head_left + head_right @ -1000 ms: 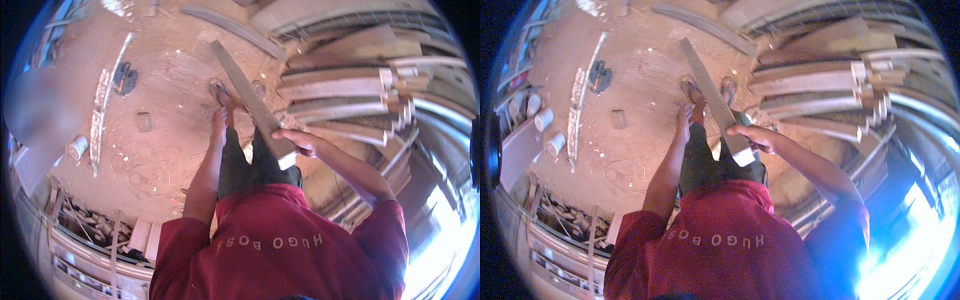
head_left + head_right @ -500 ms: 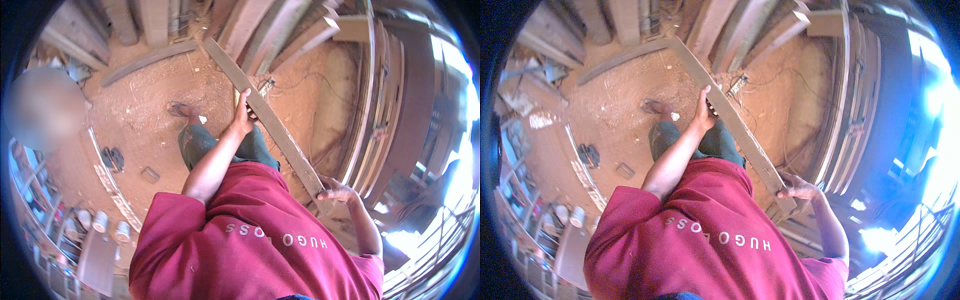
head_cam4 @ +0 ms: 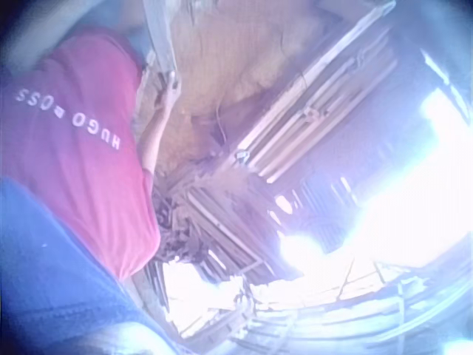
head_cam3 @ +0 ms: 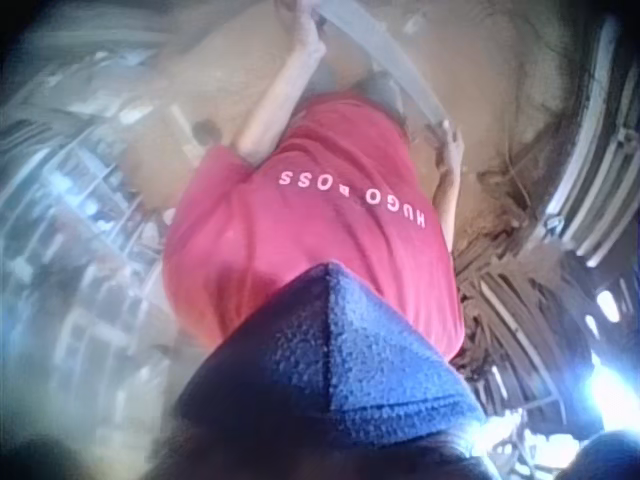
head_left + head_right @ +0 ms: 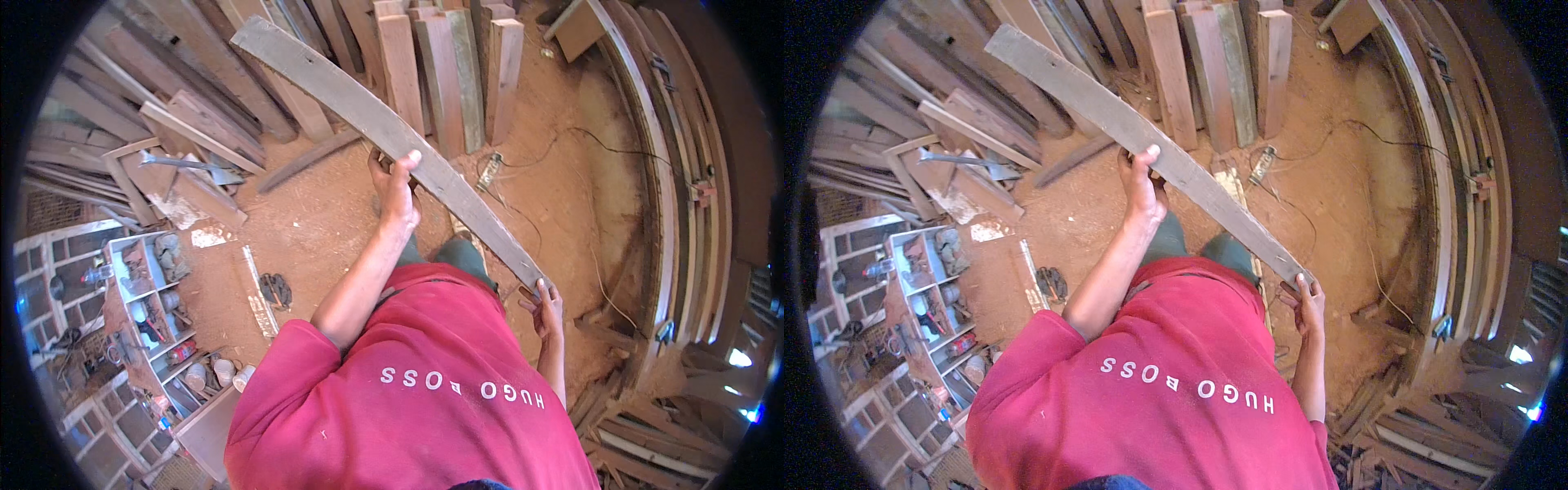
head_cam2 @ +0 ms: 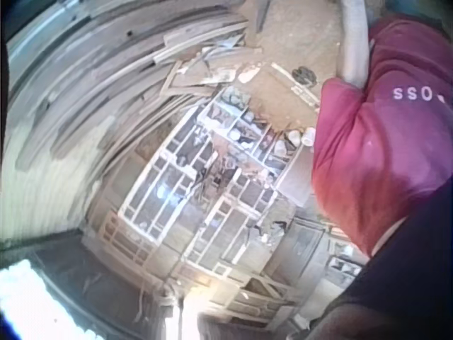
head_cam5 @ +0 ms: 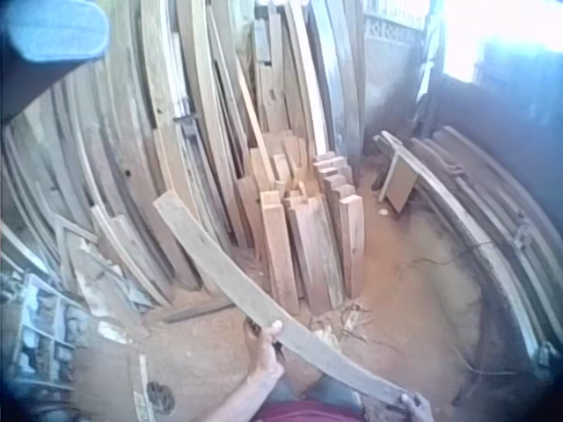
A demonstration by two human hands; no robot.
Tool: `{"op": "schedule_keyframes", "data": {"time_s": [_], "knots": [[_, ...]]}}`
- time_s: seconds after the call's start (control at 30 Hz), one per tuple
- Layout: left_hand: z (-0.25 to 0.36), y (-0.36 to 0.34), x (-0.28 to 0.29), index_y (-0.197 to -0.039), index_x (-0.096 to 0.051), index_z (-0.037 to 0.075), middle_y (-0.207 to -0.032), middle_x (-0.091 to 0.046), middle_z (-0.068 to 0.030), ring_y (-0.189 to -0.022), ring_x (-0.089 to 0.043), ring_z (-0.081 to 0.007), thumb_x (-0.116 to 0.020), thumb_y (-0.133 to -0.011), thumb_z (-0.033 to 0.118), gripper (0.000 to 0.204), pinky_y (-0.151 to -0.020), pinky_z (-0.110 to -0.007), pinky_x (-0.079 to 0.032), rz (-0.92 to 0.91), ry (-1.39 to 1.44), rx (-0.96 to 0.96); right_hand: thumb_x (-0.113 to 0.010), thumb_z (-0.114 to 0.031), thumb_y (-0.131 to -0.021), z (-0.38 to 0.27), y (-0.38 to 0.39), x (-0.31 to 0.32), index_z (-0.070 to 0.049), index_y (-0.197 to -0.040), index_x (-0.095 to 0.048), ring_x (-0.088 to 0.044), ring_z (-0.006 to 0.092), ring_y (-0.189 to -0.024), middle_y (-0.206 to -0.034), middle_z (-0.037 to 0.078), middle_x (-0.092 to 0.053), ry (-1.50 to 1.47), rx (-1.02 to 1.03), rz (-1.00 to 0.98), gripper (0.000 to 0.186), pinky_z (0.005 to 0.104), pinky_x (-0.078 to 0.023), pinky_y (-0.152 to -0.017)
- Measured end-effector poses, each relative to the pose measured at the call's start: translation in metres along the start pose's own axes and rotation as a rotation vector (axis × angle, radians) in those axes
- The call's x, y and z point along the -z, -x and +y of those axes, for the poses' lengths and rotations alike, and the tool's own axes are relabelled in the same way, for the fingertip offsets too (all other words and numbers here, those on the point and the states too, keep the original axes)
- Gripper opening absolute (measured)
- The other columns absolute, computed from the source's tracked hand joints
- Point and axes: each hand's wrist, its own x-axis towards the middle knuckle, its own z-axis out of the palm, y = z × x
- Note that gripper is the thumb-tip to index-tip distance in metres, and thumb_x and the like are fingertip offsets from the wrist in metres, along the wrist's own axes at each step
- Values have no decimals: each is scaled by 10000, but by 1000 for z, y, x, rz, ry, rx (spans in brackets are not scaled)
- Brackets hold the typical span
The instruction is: The person sands a piece of wood using a power sander, then uses an axe and a chisel with pliers to work on a different piece of wood.
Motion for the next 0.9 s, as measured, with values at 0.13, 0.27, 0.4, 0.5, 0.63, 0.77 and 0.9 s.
{"op": "schedule_keyframes", "data": {"time_s": [0.13, 0.27, 0.4, 0.5, 0.63, 0.77, 0.9], "knots": [[20, 48, -23, -1331, -391, 58, -1180, -487, -83, -1084, -526, -211, -765, -690, 235, 764, -930, -400, -485, -35, -68, -153, -679, -267, -953, 18, 1, 8, -28, -1382, -465, -663, 277, -1077, -1256, 115, -604, -10, 129, 16, 536, 336, -576, -710], [30, 80, -35, -1328, -410, 67, -1183, -486, -77, -1101, -514, -204, -757, -699, 251, 741, -951, -397, -465, -75, -70, -219, -705, -210, -931, 32, 8, 24, -16, -1399, -449, -666, 242, -1048, -1237, 112, -621, 3, 227, 66, 568, 319, -569, -720], [38, 99, -28, -1291, -480, 85, -1140, -530, -48, -1062, -542, -192, -745, -729, 289, 655, -950, -394, -460, -124, -82, -155, -719, -191, -920, 36, 31, 28, -27, -1453, -418, -654, 206, -1052, -1259, 87, -617, -45, 372, 185, 634, 307, -564, -736], [58, 110, -17, -1274, -521, 110, -1133, -560, -32, -1055, -560, -187, -743, -746, 318, 609, -959, -394, -451, -136, -32, -40, -723, -203, -918, 37, 57, 29, -30, -1463, -417, -647, 200, -1067, -1253, 83, -619, -20, 483, 252, 648, 305, -563, -754], [78, 133, -17, -1274, -522, 127, -1139, -564, -41, -1074, -555, -199, -725, -764, 355, 594, -961, -402, -444, -166, 21, -23, -747, -142, -893, 28, 106, 26, 10, -1453, -427, -624, 153, -994, -1223, 100, -609, -52, 601, 317, 662, 304, -561, -771], [81, 145, -4, -1244, -544, 118, -1137, -579, -60, -1083, -560, -231, -688, -771, 419, 578, -957, -439, -445, -151, 15, -3, -751, -126, -889, 16, 142, 25, 15, -1464, -409, -625, 142, -987, -1189, 101, -627, 24, 667, 399, 684, 289, -543, -824], [81, 145, 13, -1211, -595, 121, -1153, -629, -80, -1101, -581, -271, -662, -763, 510, 597, -964, -481, -456, -140, 33, 68, -786, -111, -857, 15, 156, 30, 23, -1473, -390, -633, 166, -1026, -1189, 121, -634, 42, 763, 408, 744, 309, -541, -865]]}}
